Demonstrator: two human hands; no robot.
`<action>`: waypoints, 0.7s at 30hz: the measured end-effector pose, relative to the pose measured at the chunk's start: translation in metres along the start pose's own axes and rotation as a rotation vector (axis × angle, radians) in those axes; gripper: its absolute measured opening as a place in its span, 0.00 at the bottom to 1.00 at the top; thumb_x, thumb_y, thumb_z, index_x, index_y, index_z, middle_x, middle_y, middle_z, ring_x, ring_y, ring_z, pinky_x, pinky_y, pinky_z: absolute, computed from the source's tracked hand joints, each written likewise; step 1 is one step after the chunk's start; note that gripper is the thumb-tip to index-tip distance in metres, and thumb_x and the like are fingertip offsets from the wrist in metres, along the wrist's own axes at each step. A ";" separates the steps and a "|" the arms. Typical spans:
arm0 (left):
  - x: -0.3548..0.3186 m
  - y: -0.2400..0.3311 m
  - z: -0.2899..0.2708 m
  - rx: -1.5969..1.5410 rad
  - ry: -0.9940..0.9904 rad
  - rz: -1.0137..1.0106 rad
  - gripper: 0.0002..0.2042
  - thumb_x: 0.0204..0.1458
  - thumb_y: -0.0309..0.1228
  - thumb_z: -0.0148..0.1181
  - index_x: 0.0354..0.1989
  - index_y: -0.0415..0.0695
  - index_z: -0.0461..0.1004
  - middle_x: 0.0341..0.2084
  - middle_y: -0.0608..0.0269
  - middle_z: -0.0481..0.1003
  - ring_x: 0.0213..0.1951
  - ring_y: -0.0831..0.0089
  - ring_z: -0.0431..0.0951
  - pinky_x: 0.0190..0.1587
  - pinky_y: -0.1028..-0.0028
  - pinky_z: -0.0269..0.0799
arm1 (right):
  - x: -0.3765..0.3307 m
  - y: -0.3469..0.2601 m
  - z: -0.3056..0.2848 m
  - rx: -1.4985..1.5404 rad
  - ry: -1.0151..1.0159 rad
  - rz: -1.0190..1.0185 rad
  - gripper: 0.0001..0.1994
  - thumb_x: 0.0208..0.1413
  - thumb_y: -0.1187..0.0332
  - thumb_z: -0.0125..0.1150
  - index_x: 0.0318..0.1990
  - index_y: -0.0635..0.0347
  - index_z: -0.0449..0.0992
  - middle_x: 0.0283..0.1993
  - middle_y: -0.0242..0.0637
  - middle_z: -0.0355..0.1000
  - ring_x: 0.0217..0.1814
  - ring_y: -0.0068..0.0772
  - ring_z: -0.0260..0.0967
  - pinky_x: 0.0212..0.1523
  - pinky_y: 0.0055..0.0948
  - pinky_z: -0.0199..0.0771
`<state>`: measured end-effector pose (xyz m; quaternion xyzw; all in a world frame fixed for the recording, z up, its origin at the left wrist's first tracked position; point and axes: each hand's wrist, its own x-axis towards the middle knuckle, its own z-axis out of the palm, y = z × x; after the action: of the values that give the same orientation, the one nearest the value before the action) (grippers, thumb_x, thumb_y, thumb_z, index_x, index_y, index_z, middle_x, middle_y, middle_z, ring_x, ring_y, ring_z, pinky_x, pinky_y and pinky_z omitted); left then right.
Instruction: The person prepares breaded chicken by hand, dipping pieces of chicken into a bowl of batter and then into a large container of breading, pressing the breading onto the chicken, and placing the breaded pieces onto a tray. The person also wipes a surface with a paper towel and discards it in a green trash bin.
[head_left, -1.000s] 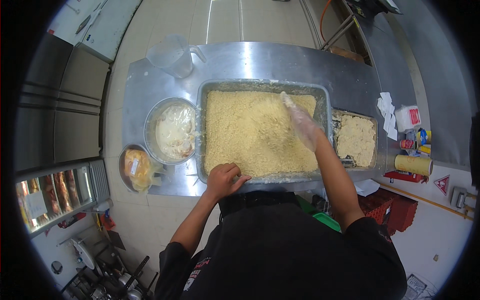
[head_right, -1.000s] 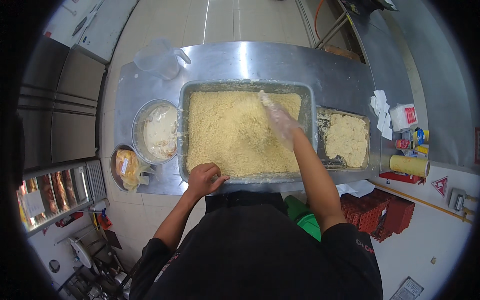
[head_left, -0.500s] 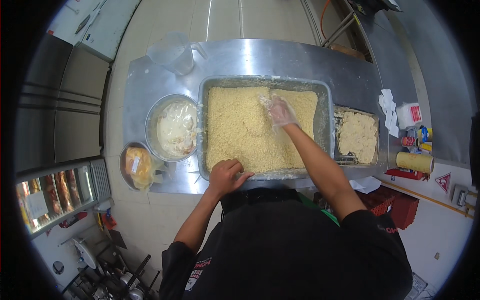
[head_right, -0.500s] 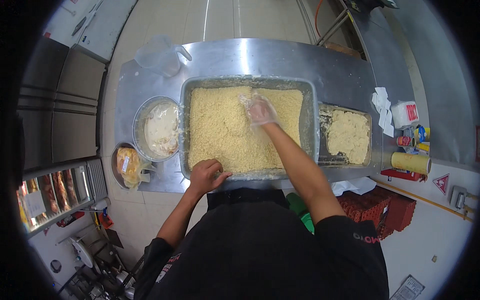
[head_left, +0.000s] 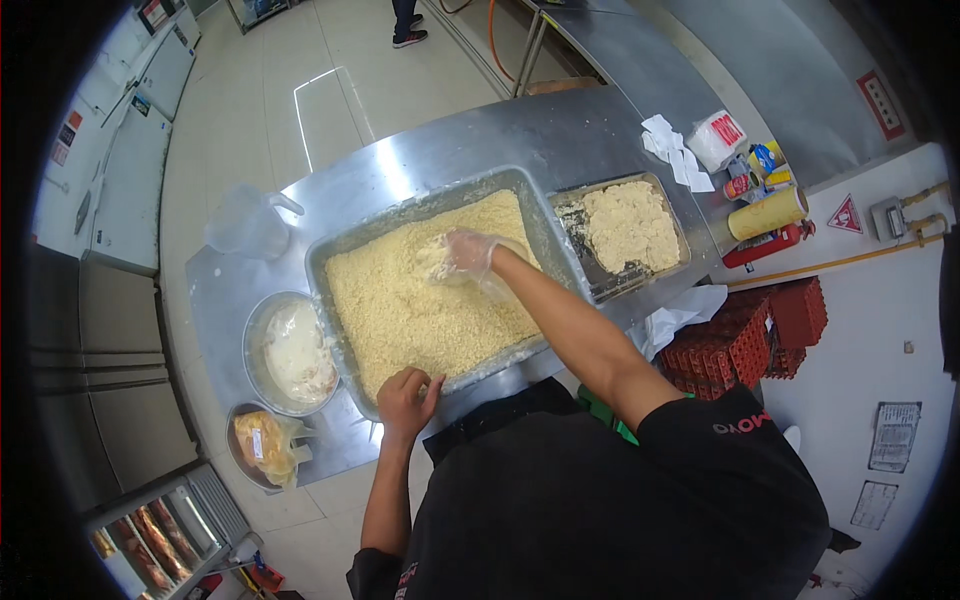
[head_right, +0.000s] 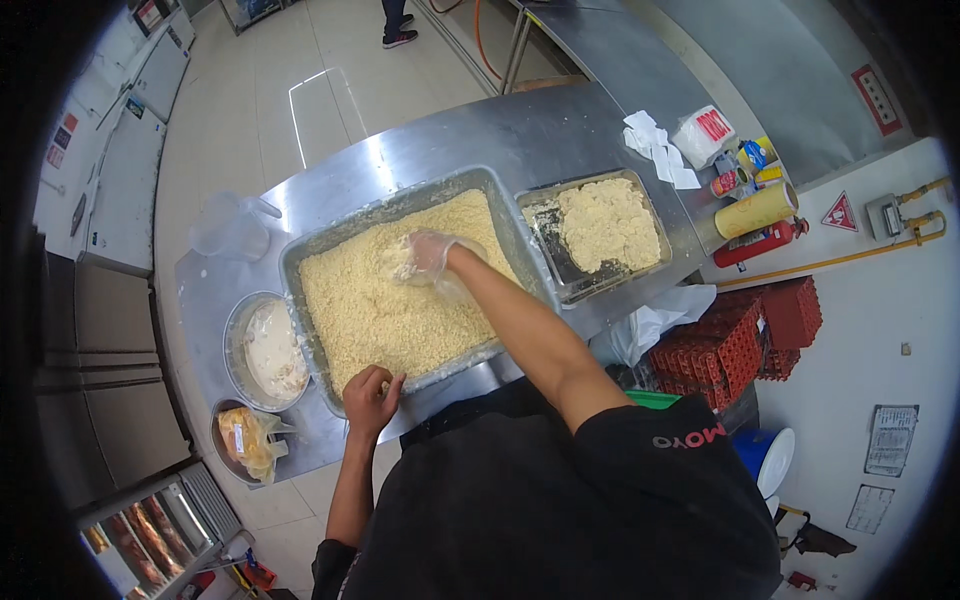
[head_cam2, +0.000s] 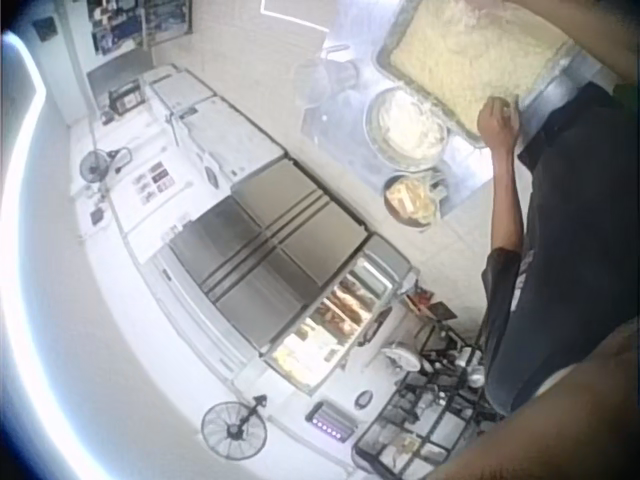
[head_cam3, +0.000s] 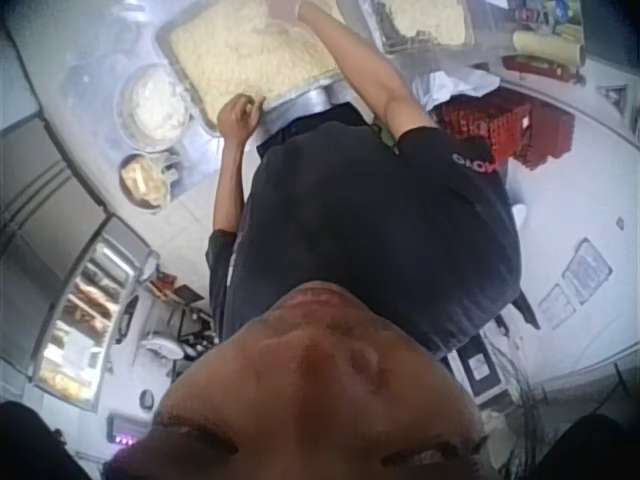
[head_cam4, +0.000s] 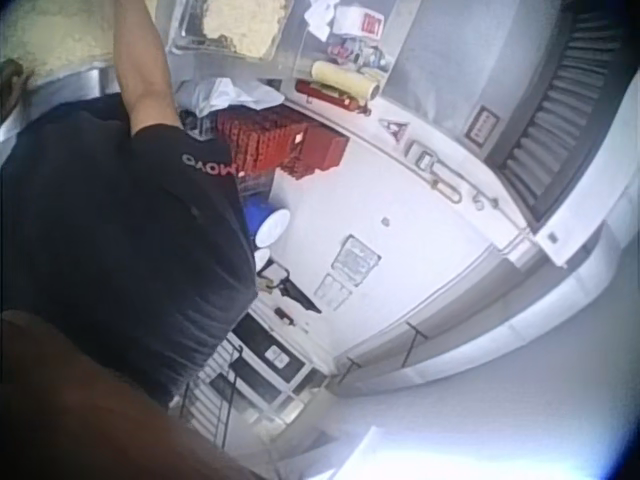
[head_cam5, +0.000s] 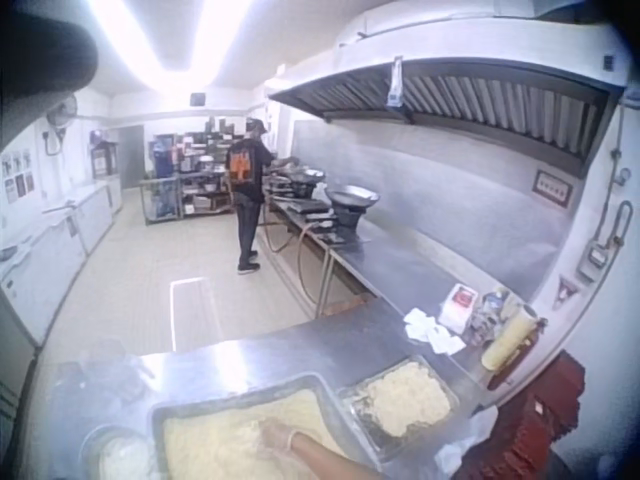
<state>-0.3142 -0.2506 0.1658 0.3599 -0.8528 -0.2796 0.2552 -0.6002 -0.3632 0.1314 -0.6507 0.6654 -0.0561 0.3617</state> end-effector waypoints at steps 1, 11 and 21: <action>-0.005 -0.004 -0.003 0.004 0.017 -0.011 0.13 0.42 0.34 0.64 0.15 0.44 0.66 0.14 0.61 0.65 0.18 0.63 0.68 0.21 0.67 0.60 | -0.005 -0.009 -0.004 -0.019 0.057 0.028 0.15 0.46 0.66 0.59 0.40 0.64 0.74 0.42 0.47 0.71 0.43 0.42 0.69 0.47 0.32 0.68; -0.012 -0.015 -0.015 -0.020 0.051 0.066 0.13 0.44 0.34 0.63 0.15 0.44 0.68 0.14 0.62 0.66 0.19 0.64 0.69 0.21 0.67 0.63 | -0.056 -0.103 -0.062 -0.154 0.257 0.209 0.17 0.51 0.57 0.54 0.35 0.64 0.76 0.38 0.48 0.74 0.46 0.40 0.70 0.50 0.33 0.66; -0.008 -0.013 -0.006 -0.186 0.095 0.218 0.13 0.43 0.35 0.63 0.14 0.44 0.68 0.14 0.61 0.67 0.19 0.65 0.70 0.22 0.68 0.65 | -0.049 0.122 0.099 -0.552 0.240 0.203 0.27 0.59 0.59 0.37 0.65 0.55 0.48 0.68 0.45 0.45 0.70 0.44 0.43 0.67 0.39 0.42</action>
<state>-0.2992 -0.2546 0.1599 0.2528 -0.8442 -0.3107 0.3562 -0.6514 -0.2617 0.0128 -0.6433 0.7548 0.0868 0.0941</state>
